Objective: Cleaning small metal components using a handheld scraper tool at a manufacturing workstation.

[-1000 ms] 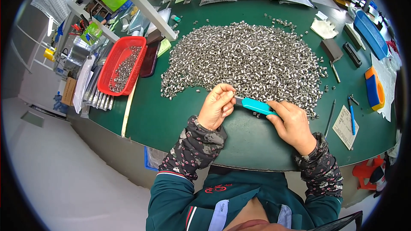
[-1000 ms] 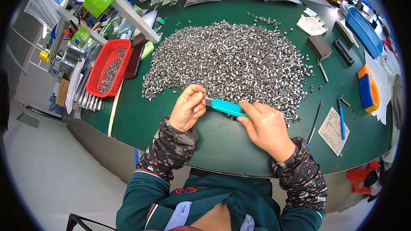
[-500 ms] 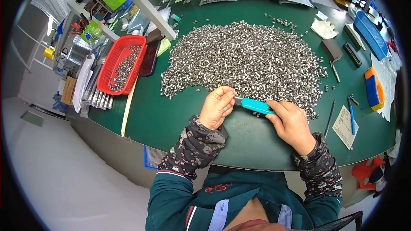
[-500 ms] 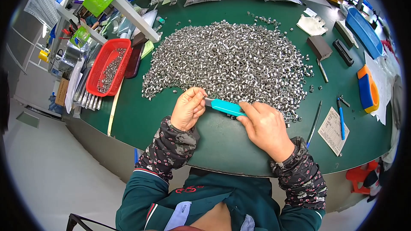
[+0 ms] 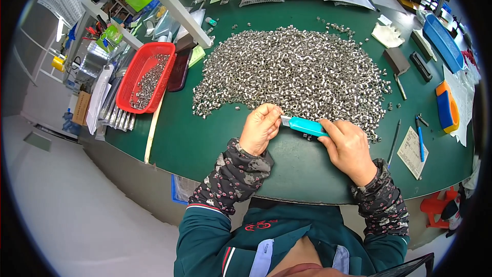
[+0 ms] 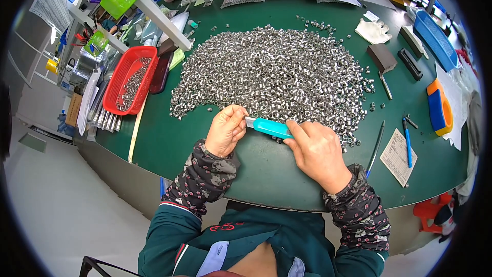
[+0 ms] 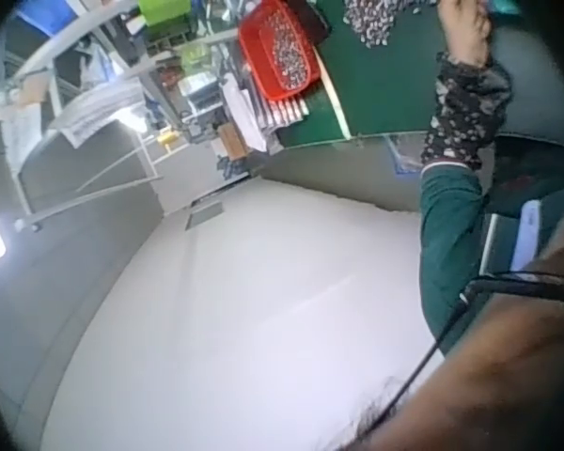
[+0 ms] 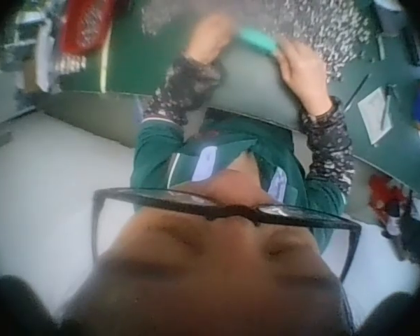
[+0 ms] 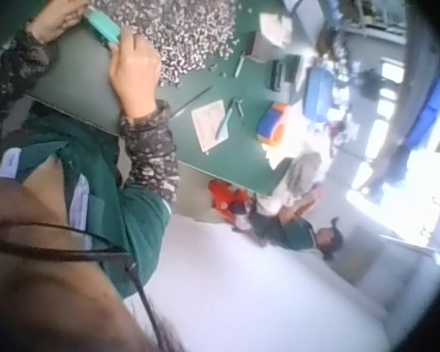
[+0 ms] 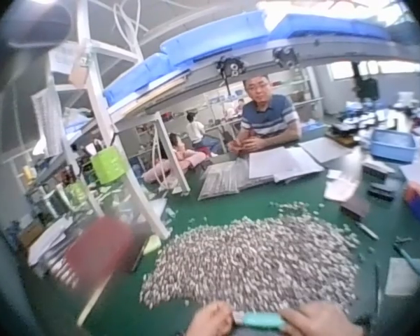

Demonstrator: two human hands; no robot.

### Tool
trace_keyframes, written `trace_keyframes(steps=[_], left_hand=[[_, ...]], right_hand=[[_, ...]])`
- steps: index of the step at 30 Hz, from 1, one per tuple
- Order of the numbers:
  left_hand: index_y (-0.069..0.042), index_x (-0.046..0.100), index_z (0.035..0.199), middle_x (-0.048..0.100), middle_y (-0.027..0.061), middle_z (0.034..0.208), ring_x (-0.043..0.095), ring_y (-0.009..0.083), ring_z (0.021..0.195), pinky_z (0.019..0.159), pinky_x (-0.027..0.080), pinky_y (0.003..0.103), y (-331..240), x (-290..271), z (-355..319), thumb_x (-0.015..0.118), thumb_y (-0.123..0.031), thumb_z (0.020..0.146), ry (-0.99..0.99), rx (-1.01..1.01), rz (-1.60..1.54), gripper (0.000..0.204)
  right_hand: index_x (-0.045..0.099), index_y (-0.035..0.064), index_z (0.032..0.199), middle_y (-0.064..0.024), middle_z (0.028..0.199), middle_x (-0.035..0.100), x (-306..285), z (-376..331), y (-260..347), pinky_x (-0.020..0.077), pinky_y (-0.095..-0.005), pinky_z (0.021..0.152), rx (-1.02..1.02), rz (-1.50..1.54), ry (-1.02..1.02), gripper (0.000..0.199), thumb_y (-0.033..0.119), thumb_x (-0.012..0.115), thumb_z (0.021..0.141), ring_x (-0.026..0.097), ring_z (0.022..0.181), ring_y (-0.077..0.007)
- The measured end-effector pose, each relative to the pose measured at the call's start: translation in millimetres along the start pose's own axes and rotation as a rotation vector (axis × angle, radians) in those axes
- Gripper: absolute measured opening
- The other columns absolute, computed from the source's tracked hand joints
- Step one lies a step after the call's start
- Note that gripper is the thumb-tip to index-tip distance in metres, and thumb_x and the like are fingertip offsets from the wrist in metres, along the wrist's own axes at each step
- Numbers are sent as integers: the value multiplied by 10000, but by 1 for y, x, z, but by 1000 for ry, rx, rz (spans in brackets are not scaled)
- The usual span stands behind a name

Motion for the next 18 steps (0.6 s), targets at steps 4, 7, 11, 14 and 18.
trace_keyframes(steps=[4,7,11,14,18], left_hand=[[-36,524,859,454,-23,613,308,7,429,382,253,146,-2,1,-1,497,-149,885,-3,1,33,119],[-37,525,856,450,-24,612,306,7,427,381,251,148,-2,1,0,497,-144,884,-5,6,40,115],[-36,523,855,447,-26,612,305,7,425,380,251,149,-2,-1,0,499,-144,883,-1,8,54,114],[-36,523,854,446,-25,615,307,6,425,379,254,149,-2,-1,0,500,-149,883,12,20,57,119],[-38,522,850,443,-22,621,311,5,427,380,259,148,-2,-1,0,505,-163,883,11,19,60,130]], right_hand=[[563,42,976,-79,637,469,-1,0,2,415,-354,526,-18,-20,-11,324,122,653,675,512,597,-235],[564,40,973,-78,637,469,-2,0,2,412,-354,524,-20,-27,-15,328,120,657,669,509,594,-235],[571,47,978,-74,659,489,0,0,1,406,-345,538,-15,-35,0,318,121,649,679,508,602,-231],[565,36,974,-72,637,466,-2,0,3,404,-348,526,-38,-41,-22,335,116,659,662,503,591,-228],[573,55,988,-72,678,502,-1,-1,1,402,-341,545,-16,-40,2,320,119,645,683,503,611,-230]])
Point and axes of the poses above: each hand's wrist, its own z-axis towards the middle knuckle, its own x-axis out of the palm, y = z × x, the point moved 8 cm from there along z, towards the middle knuckle
